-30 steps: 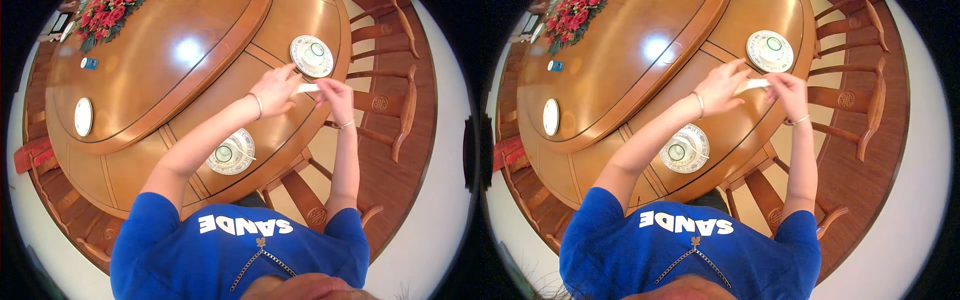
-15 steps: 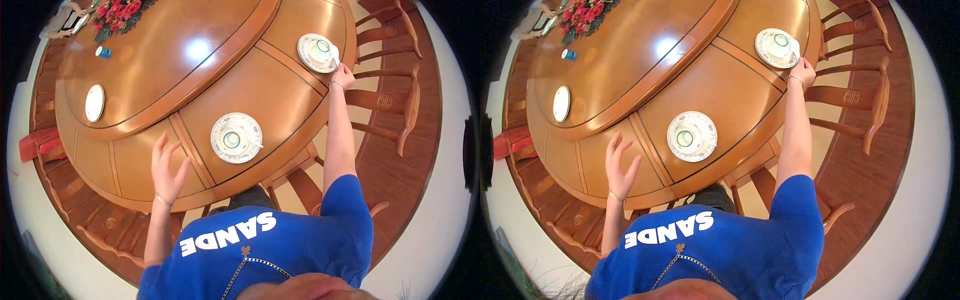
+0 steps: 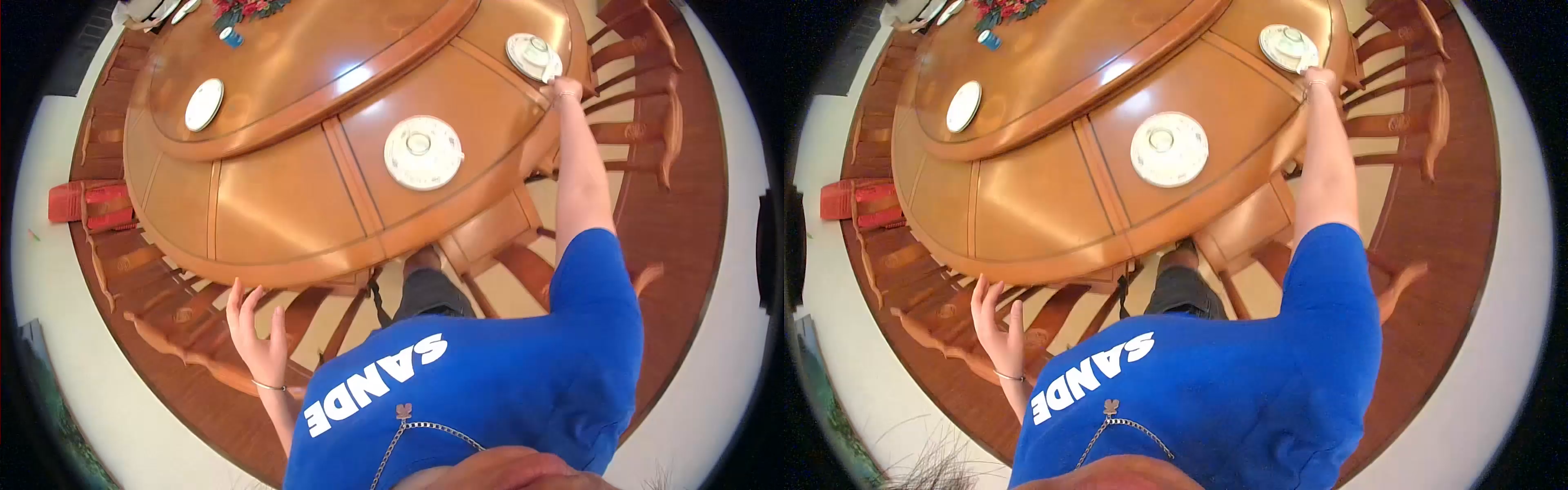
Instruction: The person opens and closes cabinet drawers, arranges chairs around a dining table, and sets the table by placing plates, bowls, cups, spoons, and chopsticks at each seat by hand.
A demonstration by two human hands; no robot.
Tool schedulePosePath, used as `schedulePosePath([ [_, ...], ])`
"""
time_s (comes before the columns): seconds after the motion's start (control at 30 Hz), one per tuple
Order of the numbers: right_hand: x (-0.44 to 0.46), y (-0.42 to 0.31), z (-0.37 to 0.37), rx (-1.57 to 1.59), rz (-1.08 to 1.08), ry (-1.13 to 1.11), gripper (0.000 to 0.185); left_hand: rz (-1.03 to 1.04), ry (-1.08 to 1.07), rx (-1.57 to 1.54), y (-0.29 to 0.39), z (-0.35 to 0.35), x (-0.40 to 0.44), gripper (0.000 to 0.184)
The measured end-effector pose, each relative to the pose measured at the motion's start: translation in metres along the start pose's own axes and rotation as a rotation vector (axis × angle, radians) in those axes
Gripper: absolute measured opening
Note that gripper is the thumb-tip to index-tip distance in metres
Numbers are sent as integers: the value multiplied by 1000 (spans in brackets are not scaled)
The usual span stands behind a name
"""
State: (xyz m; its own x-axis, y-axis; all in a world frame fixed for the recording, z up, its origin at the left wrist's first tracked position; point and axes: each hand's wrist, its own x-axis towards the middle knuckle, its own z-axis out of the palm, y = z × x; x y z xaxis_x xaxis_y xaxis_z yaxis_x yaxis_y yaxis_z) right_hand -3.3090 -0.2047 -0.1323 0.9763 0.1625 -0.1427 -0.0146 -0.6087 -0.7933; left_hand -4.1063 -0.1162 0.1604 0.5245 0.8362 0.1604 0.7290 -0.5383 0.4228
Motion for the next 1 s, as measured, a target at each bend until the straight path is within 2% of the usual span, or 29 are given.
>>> schedulePosePath([
  [0.03,24,22,-5,-28,-45,24,13,28,38,-16,0,-10,-21,35],
  [0.07,-37,-18,-34,303,197,13,16,54,73,-31,0,-21,-43,36],
  [0.1,-84,-45,-68,324,166,-70,18,95,98,-11,-2,-33,-65,37],
  [0.13,-102,-54,-94,340,112,-87,23,95,120,-54,0,-43,-86,37],
  [0.2,-126,-55,-146,310,56,-282,29,126,155,-9,-4,-60,-122,35],
  [0.23,-168,-68,-176,289,-10,-238,28,121,182,-55,-6,-64,-138,34],
  [0.33,-214,-55,-269,285,-176,-321,36,191,206,-93,-29,-74,-178,30],
  [0.4,-317,-76,-321,200,-289,-341,37,190,206,-114,-41,-73,-191,30],
  [0.43,-352,-72,-344,64,-306,-267,36,181,204,-123,-44,-69,-195,30],
  [0.47,-357,-48,-370,133,-342,-289,39,163,196,-225,-43,-64,-198,29],
  [0.53,-433,-26,-409,83,-358,-206,35,207,192,-260,-46,-51,-202,29],
  [0.63,-505,48,-453,146,-269,-99,35,226,123,-330,-25,-40,-205,30],
  [0.67,-528,76,-456,158,-160,-9,34,228,106,-356,-19,-33,-205,31],
  [0.73,-564,145,-459,258,-54,36,26,300,105,-367,-2,-19,-202,31],
  [0.77,-572,194,-450,362,186,164,24,332,97,-340,7,-14,-201,31],
  [0.8,-575,272,-447,450,160,176,23,361,93,-312,21,-9,-200,31],
  [0.83,-587,322,-443,365,268,96,12,256,26,-399,44,-6,-198,30],
  [0.87,-609,370,-420,301,387,232,7,268,29,-401,60,0,-193,30],
  [0.93,-655,442,-407,113,685,-27,11,439,31,-346,95,18,-177,28],
  [0.97,-680,474,-403,24,811,-162,27,423,6,-385,121,28,-171,26],
  [1.0,-706,498,-401,-206,836,-350,31,431,10,-385,148,37,-165,26],
])
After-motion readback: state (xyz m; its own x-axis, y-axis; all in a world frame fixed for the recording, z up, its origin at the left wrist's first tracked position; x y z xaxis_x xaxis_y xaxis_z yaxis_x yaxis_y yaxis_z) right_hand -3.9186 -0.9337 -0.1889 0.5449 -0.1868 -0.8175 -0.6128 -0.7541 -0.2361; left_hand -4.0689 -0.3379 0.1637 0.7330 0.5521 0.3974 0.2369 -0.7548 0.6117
